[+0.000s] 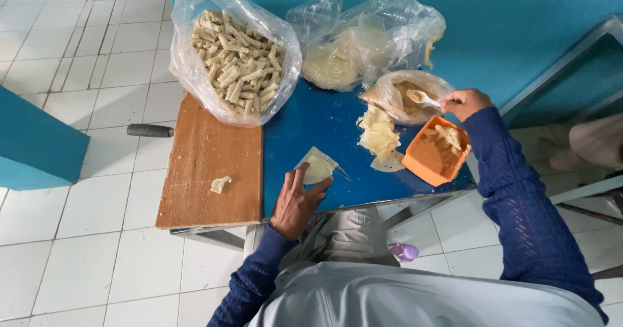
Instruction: The person sits at a small table and assembles round flat dough pieces, spooning brown filling powder from a plastic bag onto a dough sheet and pressing dough pieces together by hand. The person then stacks the assembled round pastries on the table and peels thin layers from the dough discs.
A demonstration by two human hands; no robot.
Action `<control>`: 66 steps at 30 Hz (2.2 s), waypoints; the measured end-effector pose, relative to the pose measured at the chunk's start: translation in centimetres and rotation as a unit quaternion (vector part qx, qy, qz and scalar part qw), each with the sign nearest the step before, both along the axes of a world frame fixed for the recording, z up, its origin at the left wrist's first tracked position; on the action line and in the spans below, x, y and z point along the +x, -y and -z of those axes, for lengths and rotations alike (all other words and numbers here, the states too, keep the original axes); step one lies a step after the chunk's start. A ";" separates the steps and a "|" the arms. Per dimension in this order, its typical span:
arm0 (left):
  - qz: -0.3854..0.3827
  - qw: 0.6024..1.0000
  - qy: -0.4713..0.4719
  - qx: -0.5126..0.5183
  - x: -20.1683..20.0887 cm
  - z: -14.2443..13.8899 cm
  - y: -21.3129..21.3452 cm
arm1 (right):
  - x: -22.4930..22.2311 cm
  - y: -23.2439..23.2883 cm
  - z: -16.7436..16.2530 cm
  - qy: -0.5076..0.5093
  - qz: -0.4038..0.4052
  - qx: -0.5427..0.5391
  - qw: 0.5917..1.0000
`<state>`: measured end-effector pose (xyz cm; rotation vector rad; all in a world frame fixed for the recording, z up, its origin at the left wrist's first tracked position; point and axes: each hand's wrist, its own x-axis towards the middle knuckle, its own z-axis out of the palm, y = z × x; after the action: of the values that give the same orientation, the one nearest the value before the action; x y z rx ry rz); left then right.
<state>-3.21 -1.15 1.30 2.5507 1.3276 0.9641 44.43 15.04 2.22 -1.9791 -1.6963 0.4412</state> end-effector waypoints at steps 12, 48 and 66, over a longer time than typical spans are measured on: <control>-0.165 0.978 0.129 0.010 -0.5 0.3 -0.6 | -16.1 4.0 1.5 -0.100 -0.228 -0.018 0.968; -0.046 0.971 0.231 -0.045 0.6 0.0 -1.8 | -13.0 7.3 -5.4 0.459 0.036 0.235 0.856; 0.006 0.991 0.135 -0.012 -0.6 -0.4 -0.7 | -28.1 13.0 1.3 0.133 -0.227 0.350 0.899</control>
<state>-3.78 -0.45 1.72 2.3051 1.2381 1.2311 16.36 2.05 0.93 -1.1539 -2.1004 -0.2915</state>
